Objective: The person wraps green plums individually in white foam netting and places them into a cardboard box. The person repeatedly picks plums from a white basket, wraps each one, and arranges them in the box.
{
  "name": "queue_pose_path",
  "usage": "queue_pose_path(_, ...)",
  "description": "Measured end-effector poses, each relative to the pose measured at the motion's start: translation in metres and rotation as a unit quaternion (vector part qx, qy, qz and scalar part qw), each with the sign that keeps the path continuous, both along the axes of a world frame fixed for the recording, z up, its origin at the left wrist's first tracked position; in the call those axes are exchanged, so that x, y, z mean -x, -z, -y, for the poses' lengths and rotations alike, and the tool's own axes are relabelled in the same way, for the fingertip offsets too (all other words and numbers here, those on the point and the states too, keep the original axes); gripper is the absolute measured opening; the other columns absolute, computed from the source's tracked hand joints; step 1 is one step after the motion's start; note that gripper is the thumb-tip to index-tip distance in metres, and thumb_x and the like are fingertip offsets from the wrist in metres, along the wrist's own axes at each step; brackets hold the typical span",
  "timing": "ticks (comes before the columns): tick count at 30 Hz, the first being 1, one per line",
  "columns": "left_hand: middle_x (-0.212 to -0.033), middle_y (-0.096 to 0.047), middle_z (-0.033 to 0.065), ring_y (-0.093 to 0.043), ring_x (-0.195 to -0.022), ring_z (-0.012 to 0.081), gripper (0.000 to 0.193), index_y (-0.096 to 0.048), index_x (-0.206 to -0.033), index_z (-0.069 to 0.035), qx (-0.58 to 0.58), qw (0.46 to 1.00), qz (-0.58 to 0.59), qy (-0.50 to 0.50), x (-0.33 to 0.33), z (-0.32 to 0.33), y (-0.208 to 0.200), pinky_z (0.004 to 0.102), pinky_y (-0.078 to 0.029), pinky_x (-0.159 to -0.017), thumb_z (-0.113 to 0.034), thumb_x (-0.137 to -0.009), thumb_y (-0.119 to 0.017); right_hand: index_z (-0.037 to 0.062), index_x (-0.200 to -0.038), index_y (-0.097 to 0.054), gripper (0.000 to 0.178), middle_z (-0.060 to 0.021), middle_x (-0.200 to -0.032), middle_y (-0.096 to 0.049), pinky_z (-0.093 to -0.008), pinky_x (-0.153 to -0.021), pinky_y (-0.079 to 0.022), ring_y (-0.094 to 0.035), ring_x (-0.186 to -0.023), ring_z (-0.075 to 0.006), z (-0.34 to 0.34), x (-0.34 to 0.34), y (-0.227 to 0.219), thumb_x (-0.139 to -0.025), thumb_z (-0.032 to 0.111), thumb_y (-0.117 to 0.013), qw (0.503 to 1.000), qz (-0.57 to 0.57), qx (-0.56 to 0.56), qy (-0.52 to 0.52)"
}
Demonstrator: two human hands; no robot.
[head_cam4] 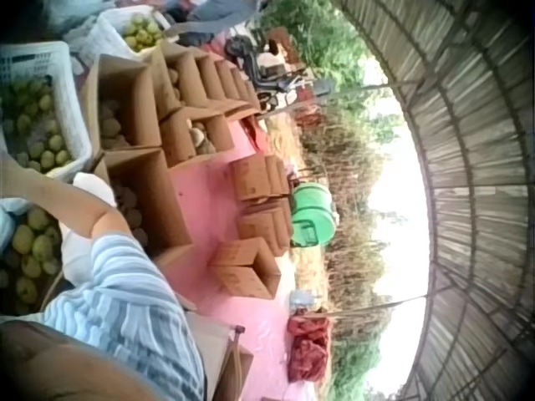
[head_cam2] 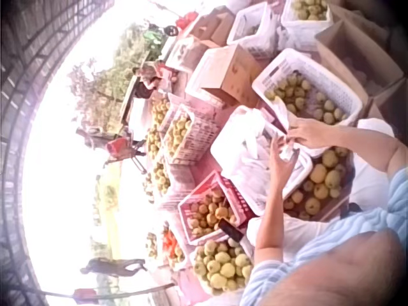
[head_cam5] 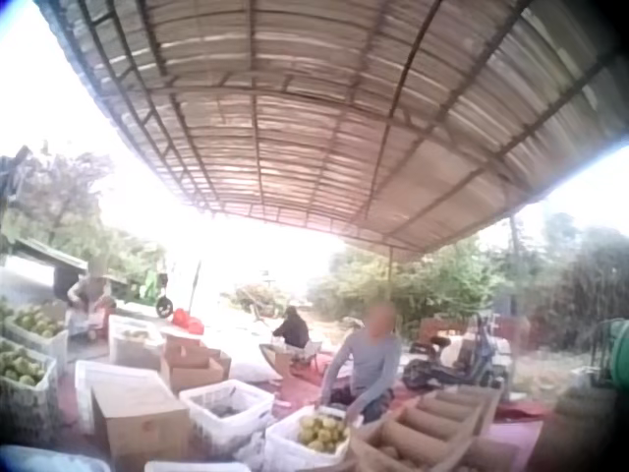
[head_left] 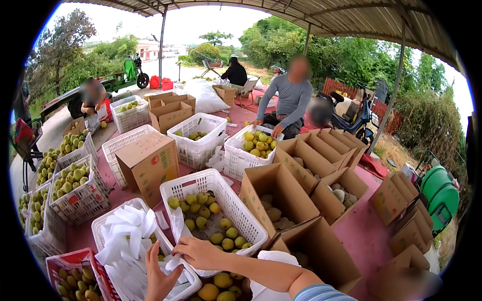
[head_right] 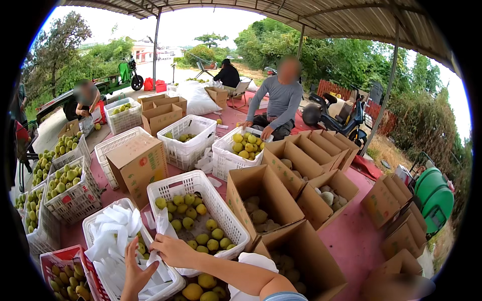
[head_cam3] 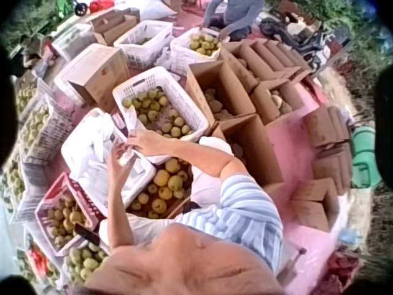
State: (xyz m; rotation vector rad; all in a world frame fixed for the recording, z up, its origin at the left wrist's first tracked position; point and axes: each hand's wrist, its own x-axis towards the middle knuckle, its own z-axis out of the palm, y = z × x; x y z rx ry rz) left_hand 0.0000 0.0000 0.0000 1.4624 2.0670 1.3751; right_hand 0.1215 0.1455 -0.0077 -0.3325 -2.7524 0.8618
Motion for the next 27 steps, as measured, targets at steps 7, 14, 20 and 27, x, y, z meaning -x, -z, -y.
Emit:
queue_pose_path(7,-0.093,-0.064,0.0103,-0.062,-0.081,0.0150,0.034,-0.059,-0.106,0.003,-0.008,0.993,0.096,-0.069,0.016,0.003,0.057,0.0257,-0.051,-0.068,0.003,-0.073,-0.069,0.0031,-0.102,-0.051,0.024,-0.0116,-0.101,-0.055,-0.0373,-0.076,-0.048,-0.055,-0.091,-0.0292,0.024,0.005,0.005,-0.085,0.016,-0.062,0.968,-0.249,0.029,0.020)
queue_pose_path(14,-0.103,-0.056,0.0052,-0.057,-0.097,0.0166,0.043,-0.057,-0.110,-0.002,-0.061,0.997,0.044,-0.032,-0.018,-0.008,0.019,0.0282,-0.049,-0.076,0.008,-0.068,-0.062,0.0013,-0.090,-0.050,0.050,-0.0052,-0.074,-0.050,-0.0301,-0.061,-0.041,-0.048,-0.067,-0.0149,0.016,0.008,0.028,-0.090,0.051,-0.057,0.902,-0.108,0.414,0.059)
queue_pose_path(20,-0.112,-0.054,0.0070,-0.052,-0.107,0.0152,0.049,-0.050,-0.121,0.002,-0.066,0.903,0.424,0.033,-0.014,-0.006,0.022,0.0262,-0.042,-0.088,0.000,-0.072,-0.048,0.0012,-0.086,-0.051,0.049,-0.0107,-0.075,-0.054,-0.0346,-0.062,-0.042,-0.052,-0.068,-0.0226,0.014,0.001,0.017,-0.090,0.050,-0.056,0.968,-0.097,0.219,0.072)
queue_pose_path(27,-0.114,-0.056,0.0104,-0.056,-0.104,0.0181,0.044,-0.050,-0.122,0.003,-0.116,0.828,0.543,0.074,-0.008,-0.005,0.025,0.0305,-0.045,-0.089,0.002,-0.079,-0.043,0.0014,-0.084,-0.052,0.044,-0.0115,-0.078,-0.057,-0.0360,-0.062,-0.044,-0.054,-0.067,-0.0264,0.012,-0.002,0.007,-0.088,0.045,-0.062,0.976,-0.114,0.181,0.028)
